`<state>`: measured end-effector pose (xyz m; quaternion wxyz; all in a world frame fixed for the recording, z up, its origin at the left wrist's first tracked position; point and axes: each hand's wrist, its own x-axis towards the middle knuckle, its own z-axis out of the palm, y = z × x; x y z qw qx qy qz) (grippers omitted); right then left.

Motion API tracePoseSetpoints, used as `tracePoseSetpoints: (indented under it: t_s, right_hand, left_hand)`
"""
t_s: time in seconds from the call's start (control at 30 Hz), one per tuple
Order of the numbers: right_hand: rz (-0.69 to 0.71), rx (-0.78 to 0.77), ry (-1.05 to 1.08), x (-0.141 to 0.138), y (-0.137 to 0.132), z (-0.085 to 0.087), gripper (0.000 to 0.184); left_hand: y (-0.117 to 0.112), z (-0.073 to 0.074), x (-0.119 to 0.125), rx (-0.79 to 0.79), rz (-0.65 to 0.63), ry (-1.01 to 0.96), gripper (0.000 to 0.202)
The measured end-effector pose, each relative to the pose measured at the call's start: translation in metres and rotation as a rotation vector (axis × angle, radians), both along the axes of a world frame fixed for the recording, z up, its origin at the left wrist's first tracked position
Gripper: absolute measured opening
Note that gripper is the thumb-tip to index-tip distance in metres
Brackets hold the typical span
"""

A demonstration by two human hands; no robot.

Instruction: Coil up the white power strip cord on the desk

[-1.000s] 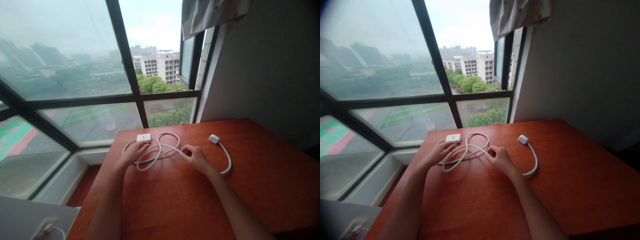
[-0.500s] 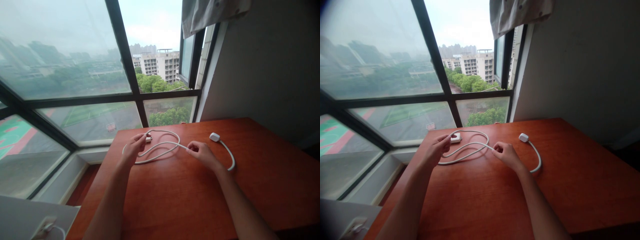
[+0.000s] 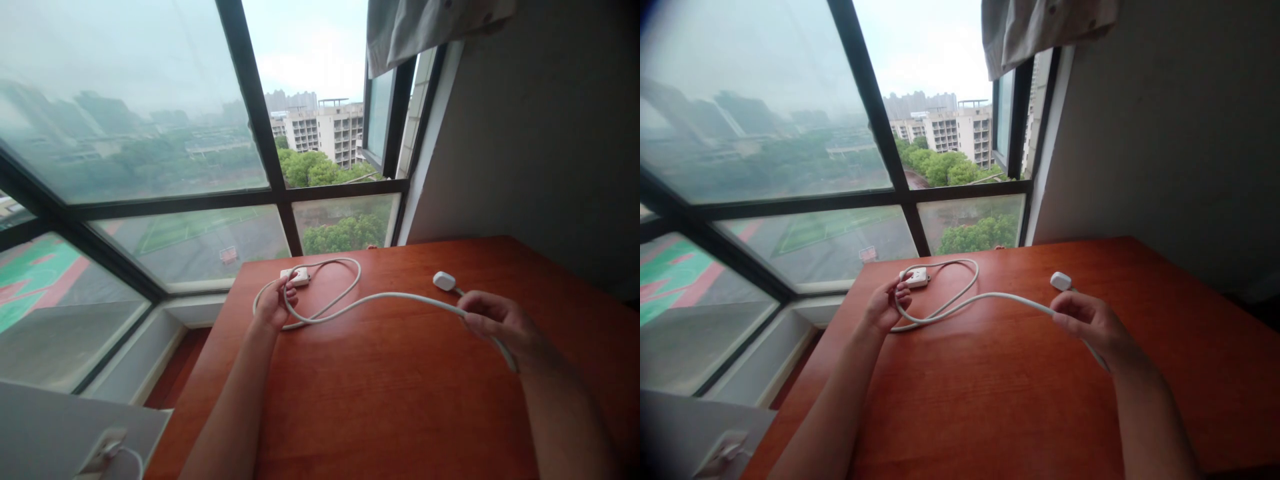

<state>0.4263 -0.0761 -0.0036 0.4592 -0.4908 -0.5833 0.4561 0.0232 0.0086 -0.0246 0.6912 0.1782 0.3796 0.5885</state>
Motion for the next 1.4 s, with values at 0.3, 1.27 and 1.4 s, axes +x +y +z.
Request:
tracePoseSetpoints:
  t_s: [0.3, 1.27, 1.4]
  right_hand:
    - [-0.067, -0.116, -0.424, 0.058, -0.024, 0.006, 0.034]
    - [-0.406, 0.369, 0.149, -0.029, 0.033, 0.068, 0.028]
    - [-0.261, 0.305, 0.112, -0.050, 0.036, 0.078, 0.035]
  left_hand:
    - [-0.005, -0.005, 0.009, 0.319, -0.190, 1.487, 0.033]
    - [-0.014, -0.025, 0.041, 0.415, -0.407, 1.906, 0.016]
    - [-0.014, -0.025, 0.042, 0.417, -0.416, 1.878, 0.016]
